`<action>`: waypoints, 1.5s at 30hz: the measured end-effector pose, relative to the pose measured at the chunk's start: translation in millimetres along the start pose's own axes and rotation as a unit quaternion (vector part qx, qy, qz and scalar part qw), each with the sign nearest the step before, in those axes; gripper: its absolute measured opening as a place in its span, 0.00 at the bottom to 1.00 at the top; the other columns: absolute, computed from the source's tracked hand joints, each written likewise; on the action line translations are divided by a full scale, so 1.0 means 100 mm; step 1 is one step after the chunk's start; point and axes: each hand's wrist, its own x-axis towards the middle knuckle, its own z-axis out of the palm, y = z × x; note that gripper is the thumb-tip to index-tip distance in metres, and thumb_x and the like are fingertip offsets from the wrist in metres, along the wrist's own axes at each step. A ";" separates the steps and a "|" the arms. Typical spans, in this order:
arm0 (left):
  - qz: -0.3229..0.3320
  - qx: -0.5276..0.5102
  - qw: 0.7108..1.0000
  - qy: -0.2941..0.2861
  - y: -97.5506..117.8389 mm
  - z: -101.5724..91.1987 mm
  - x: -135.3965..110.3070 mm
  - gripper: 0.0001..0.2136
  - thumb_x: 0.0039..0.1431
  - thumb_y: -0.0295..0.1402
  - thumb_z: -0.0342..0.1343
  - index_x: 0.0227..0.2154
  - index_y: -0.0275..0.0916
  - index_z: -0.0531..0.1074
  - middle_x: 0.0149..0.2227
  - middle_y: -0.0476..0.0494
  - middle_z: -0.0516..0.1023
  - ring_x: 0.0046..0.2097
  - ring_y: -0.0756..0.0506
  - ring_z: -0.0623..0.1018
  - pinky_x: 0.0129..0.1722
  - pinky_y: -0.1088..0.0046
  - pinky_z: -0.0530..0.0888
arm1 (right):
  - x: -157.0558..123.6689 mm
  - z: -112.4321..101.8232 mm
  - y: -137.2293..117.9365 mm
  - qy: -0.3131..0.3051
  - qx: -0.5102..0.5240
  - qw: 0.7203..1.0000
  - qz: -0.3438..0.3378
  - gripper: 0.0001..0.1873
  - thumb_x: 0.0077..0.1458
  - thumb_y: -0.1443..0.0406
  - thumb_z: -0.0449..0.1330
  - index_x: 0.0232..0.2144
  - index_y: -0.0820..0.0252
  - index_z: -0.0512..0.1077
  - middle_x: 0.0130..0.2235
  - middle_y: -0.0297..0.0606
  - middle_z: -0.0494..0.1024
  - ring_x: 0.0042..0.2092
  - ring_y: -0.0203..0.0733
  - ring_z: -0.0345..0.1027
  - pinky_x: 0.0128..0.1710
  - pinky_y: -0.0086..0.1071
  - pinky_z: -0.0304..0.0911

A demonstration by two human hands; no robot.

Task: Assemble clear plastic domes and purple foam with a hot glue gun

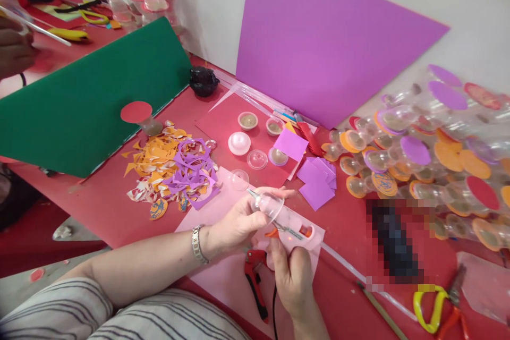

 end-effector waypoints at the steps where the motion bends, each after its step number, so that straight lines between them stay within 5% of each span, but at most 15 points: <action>1: 0.003 0.008 1.000 -0.003 0.01 -0.01 0.00 0.29 0.45 0.52 0.72 0.47 0.41 0.80 0.49 0.38 0.81 0.37 0.47 0.75 0.39 0.70 0.71 | 0.00 0.00 -0.02 -0.005 0.010 1.000 0.007 0.29 0.57 0.40 0.61 0.19 0.53 0.62 0.14 0.30 0.66 0.15 0.36 0.60 0.15 0.29 0.61; 7: 0.023 0.012 0.999 -0.029 0.01 -0.05 0.00 0.25 0.48 0.47 0.73 0.47 0.41 0.78 0.61 0.35 0.75 0.45 0.45 0.77 0.45 0.69 0.72 | -0.01 0.00 -0.08 -0.031 0.064 0.997 0.039 0.26 0.59 0.45 0.62 0.20 0.54 0.64 0.17 0.32 0.72 0.19 0.38 0.67 0.19 0.29 0.66; 13: 0.027 0.013 0.999 -0.034 0.01 -0.04 -0.02 0.25 0.50 0.45 0.72 0.48 0.42 0.77 0.63 0.36 0.73 0.52 0.40 0.77 0.51 0.64 0.73 | -0.01 -0.01 -0.02 -0.086 0.126 0.986 0.063 0.22 0.60 0.49 0.63 0.21 0.54 0.67 0.19 0.33 0.76 0.20 0.39 0.70 0.21 0.30 0.69; 19: 0.054 0.027 0.997 -0.042 -0.03 -0.03 -0.03 0.24 0.52 0.44 0.71 0.49 0.41 0.75 0.63 0.35 0.73 0.68 0.33 0.66 0.64 0.56 0.64 | -0.05 -0.01 0.04 -0.107 0.168 0.970 0.140 0.24 0.57 0.46 0.65 0.21 0.53 0.64 0.19 0.33 0.76 0.20 0.39 0.70 0.22 0.31 0.71; 23: 0.066 0.027 0.996 -0.053 -0.05 -0.04 -0.02 0.25 0.51 0.44 0.72 0.49 0.40 0.75 0.65 0.33 0.71 0.68 0.33 0.65 0.65 0.56 0.63 | -0.05 0.01 -0.03 -0.068 0.153 0.971 0.169 0.27 0.52 0.42 0.66 0.20 0.53 0.63 0.18 0.31 0.73 0.19 0.38 0.66 0.20 0.31 0.67; 26: 0.044 0.025 0.998 -0.040 -0.04 -0.05 -0.02 0.26 0.50 0.44 0.72 0.50 0.41 0.75 0.63 0.34 0.72 0.60 0.37 0.73 0.57 0.61 0.70 | -0.04 0.03 -0.09 -0.050 0.138 0.976 0.160 0.28 0.51 0.41 0.66 0.20 0.54 0.64 0.17 0.31 0.73 0.19 0.37 0.66 0.19 0.31 0.65; 30: -0.008 0.014 1.000 -0.024 -0.04 -0.03 -0.03 0.34 0.48 0.48 0.72 0.56 0.41 0.73 0.49 0.39 0.79 0.40 0.46 0.77 0.41 0.70 0.73 | -0.04 0.05 -0.09 -0.002 0.091 0.990 0.109 0.28 0.53 0.40 0.64 0.21 0.54 0.66 0.18 0.32 0.73 0.20 0.38 0.66 0.21 0.32 0.65; 34: 0.005 -0.019 1.000 -0.012 -0.13 0.02 -0.02 0.33 0.45 0.55 0.72 0.49 0.37 0.77 0.43 0.42 0.79 0.45 0.44 0.77 0.48 0.68 0.71 | 0.04 -0.01 -0.01 0.038 -0.030 0.998 -0.045 0.26 0.59 0.44 0.61 0.21 0.55 0.68 0.18 0.36 0.73 0.21 0.42 0.68 0.21 0.34 0.63; 39: 0.004 -0.077 0.997 -0.020 -0.15 0.10 -0.04 0.34 0.47 0.63 0.65 0.43 0.35 0.78 0.42 0.37 0.81 0.47 0.40 0.78 0.50 0.65 0.69 | 0.22 -0.07 -0.03 0.016 -0.182 0.944 -0.273 0.12 0.64 0.59 0.59 0.29 0.58 0.71 0.24 0.39 0.74 0.27 0.43 0.70 0.29 0.36 0.64; 45: -0.003 -0.082 0.996 -0.027 -0.10 0.10 -0.06 0.28 0.51 0.57 0.67 0.44 0.37 0.78 0.42 0.38 0.81 0.44 0.43 0.78 0.48 0.68 0.70 | 0.16 -0.02 0.02 -0.020 -0.147 0.958 -0.246 0.14 0.64 0.56 0.59 0.31 0.59 0.73 0.27 0.41 0.76 0.28 0.45 0.71 0.29 0.38 0.66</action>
